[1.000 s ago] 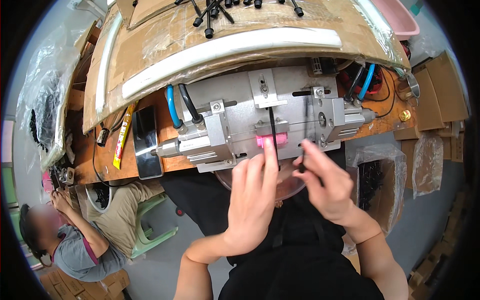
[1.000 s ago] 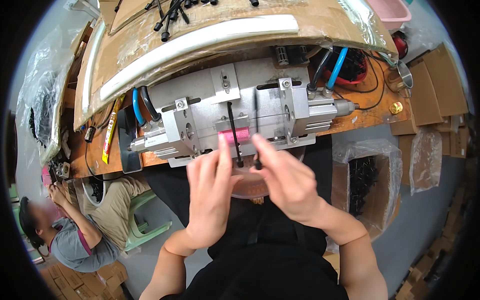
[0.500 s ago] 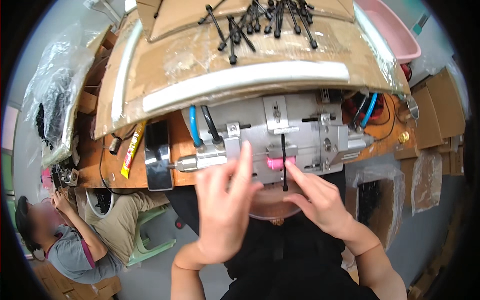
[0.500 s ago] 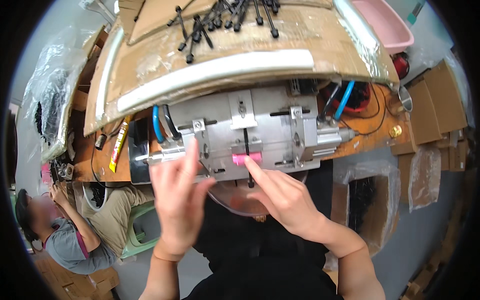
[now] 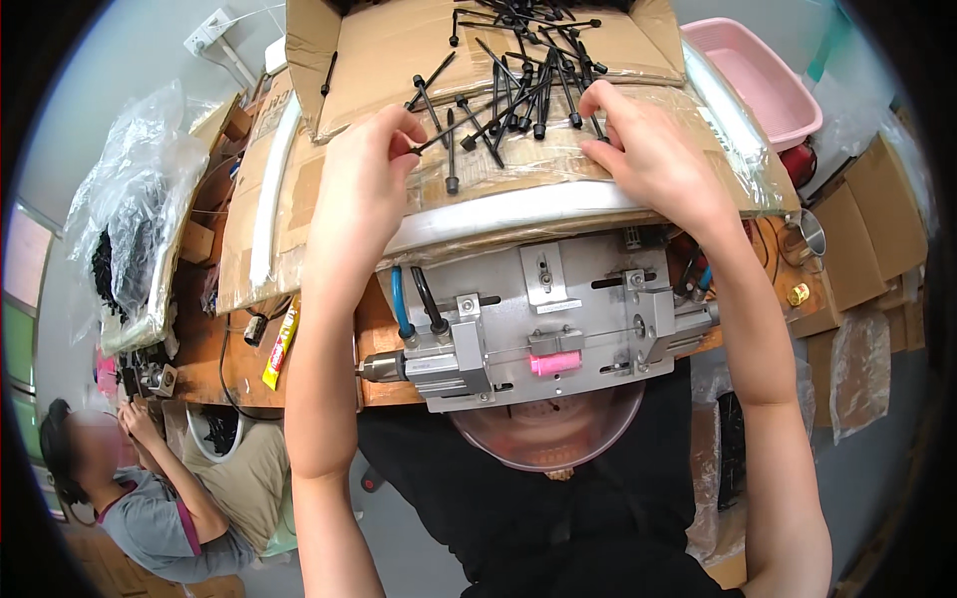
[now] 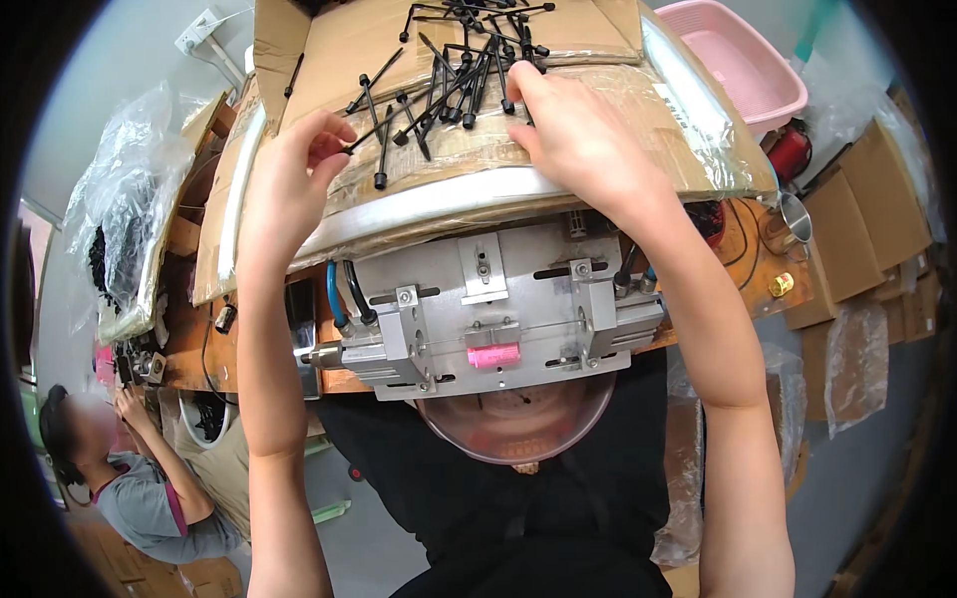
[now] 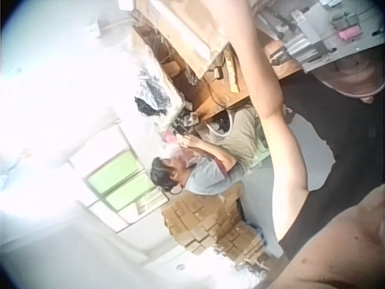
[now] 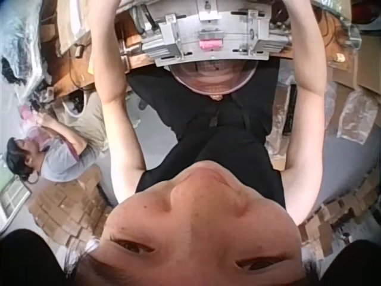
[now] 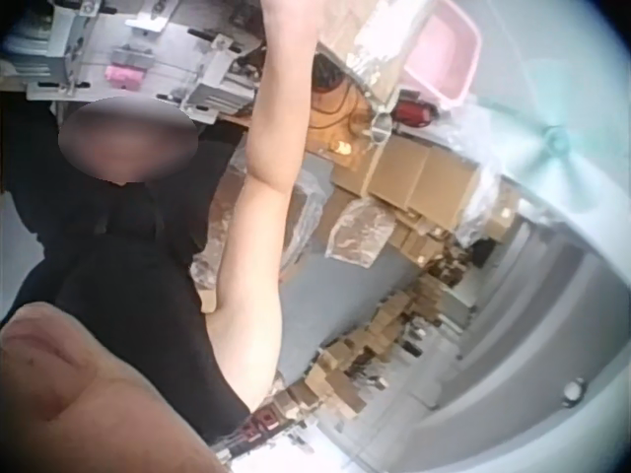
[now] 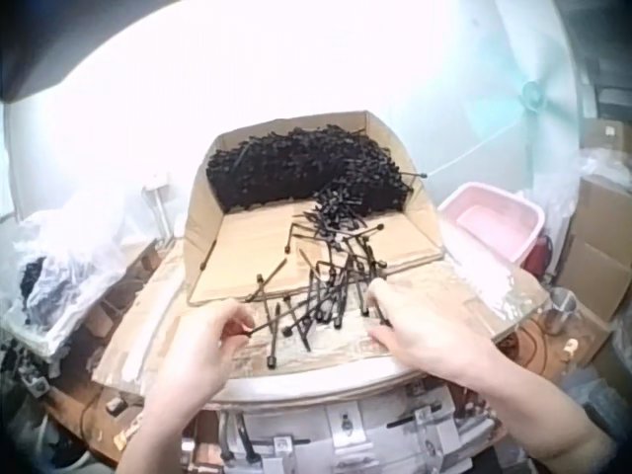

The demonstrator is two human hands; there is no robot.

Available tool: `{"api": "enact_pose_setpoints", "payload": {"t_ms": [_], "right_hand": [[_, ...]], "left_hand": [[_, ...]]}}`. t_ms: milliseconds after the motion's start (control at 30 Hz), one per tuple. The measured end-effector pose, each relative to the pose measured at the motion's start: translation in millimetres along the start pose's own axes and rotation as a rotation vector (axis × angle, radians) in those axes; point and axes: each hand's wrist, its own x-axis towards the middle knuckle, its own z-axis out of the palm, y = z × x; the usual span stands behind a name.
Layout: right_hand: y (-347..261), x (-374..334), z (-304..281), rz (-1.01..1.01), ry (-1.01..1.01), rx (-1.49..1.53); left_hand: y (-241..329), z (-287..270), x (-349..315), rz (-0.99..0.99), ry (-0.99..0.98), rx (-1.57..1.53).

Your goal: The person repeatedly picks up black cable assemblies from a cardboard box and inserts them into a metal jig on a workbench. The person secures each cable in the jig using a pink lever, then removes the cable and places it into a clear plastic bowl below. The process is repeated continuously throughout the clip.

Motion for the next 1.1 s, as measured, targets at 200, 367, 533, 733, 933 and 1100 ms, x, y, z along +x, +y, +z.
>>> {"api": "enact_pose_setpoints", "payload": {"t_ms": [200,367,533,733,933,1100], "right_hand": [[26,0,-32,0.114,-0.088,0.455],[32,-14,-59,0.139,0.092,0.939],[31,-70,-71,0.127,0.22,1.116],[-2,-114,-61,0.187,0.284,1.111],[-26,-127,-57,0.196,0.423,0.972],[-60,-160,-36,0.26,0.356,0.778]], "left_hand": [[0,-11,-26,-0.044,0.148,-0.096],[11,-12,-52,-0.063,0.247,-0.064],[50,12,-136,0.052,0.246,0.004],[98,73,-217,0.129,-0.123,0.054],[107,87,-210,0.106,-0.21,0.186],[106,85,-210,0.083,-0.237,0.159]]}}
